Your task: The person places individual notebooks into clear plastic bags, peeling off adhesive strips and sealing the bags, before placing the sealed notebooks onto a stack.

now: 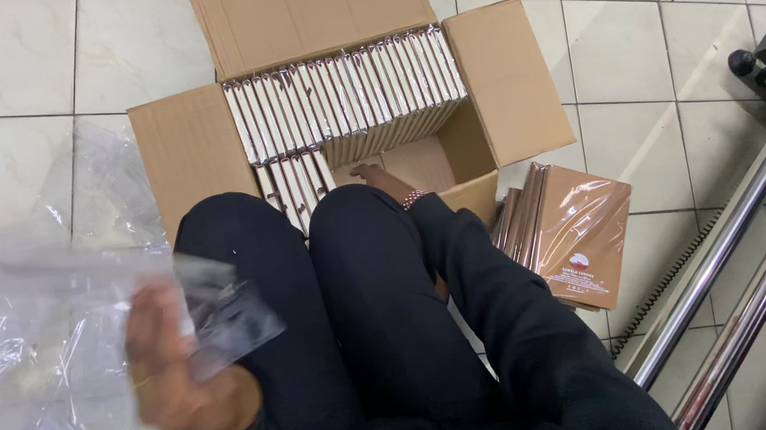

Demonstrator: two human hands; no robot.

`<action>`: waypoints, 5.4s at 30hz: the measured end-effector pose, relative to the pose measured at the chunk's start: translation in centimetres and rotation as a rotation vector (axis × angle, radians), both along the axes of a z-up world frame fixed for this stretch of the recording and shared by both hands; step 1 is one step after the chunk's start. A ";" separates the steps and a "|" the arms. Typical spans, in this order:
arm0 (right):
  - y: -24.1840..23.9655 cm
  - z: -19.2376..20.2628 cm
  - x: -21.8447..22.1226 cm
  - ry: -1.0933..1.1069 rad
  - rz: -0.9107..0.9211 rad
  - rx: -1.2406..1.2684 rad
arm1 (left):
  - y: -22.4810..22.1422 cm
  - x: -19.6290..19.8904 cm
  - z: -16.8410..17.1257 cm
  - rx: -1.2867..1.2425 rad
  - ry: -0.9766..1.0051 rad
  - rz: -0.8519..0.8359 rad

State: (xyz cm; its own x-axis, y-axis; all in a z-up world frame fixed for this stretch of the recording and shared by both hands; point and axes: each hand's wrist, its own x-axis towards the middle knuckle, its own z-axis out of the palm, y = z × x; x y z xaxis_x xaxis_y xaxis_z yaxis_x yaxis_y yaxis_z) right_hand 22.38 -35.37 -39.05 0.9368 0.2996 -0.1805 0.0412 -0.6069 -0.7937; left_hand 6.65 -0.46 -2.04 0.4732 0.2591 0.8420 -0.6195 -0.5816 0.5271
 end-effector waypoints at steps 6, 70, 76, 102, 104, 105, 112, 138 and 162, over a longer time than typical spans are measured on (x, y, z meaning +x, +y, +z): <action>2.4 -3.5 0.7 0.377 0.097 -0.001 | -3.6 1.6 0.9 0.333 0.383 -0.222; -2.7 34.2 -29.8 0.287 -0.576 0.768 | -6.0 -0.9 0.8 0.357 0.618 -0.338; 0.6 37.0 -28.8 0.140 -0.690 0.824 | -7.2 -1.2 0.7 0.467 0.538 -0.375; 5.6 34.1 -28.7 0.068 -1.234 1.116 | -5.8 -2.7 -0.6 0.497 0.426 -0.303; 6.3 34.3 -28.6 0.062 -1.220 1.150 | -5.7 -2.6 -0.4 0.449 0.355 -0.272; 6.6 34.4 -28.5 0.064 -1.215 1.150 | -5.8 -2.7 -0.2 0.448 0.355 -0.268; 8.7 35.5 -28.1 0.095 -1.256 1.186 | -6.3 -2.9 0.1 0.387 0.191 -0.266; 11.0 34.4 -28.5 0.203 -1.266 1.327 | -6.0 -3.2 1.4 0.608 0.137 -0.274; 12.3 33.2 -28.0 0.244 -0.951 1.042 | -8.1 -0.2 -4.1 0.779 0.258 0.016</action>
State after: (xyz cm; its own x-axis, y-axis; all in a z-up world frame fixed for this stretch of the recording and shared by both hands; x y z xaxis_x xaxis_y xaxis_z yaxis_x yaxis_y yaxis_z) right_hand -5.58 -23.06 -5.87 0.8309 -0.3196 -0.4554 -0.2433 0.5274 -0.8140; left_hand 6.42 -8.57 -6.13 0.6775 -0.3467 0.6487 -0.5226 -0.8475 0.0928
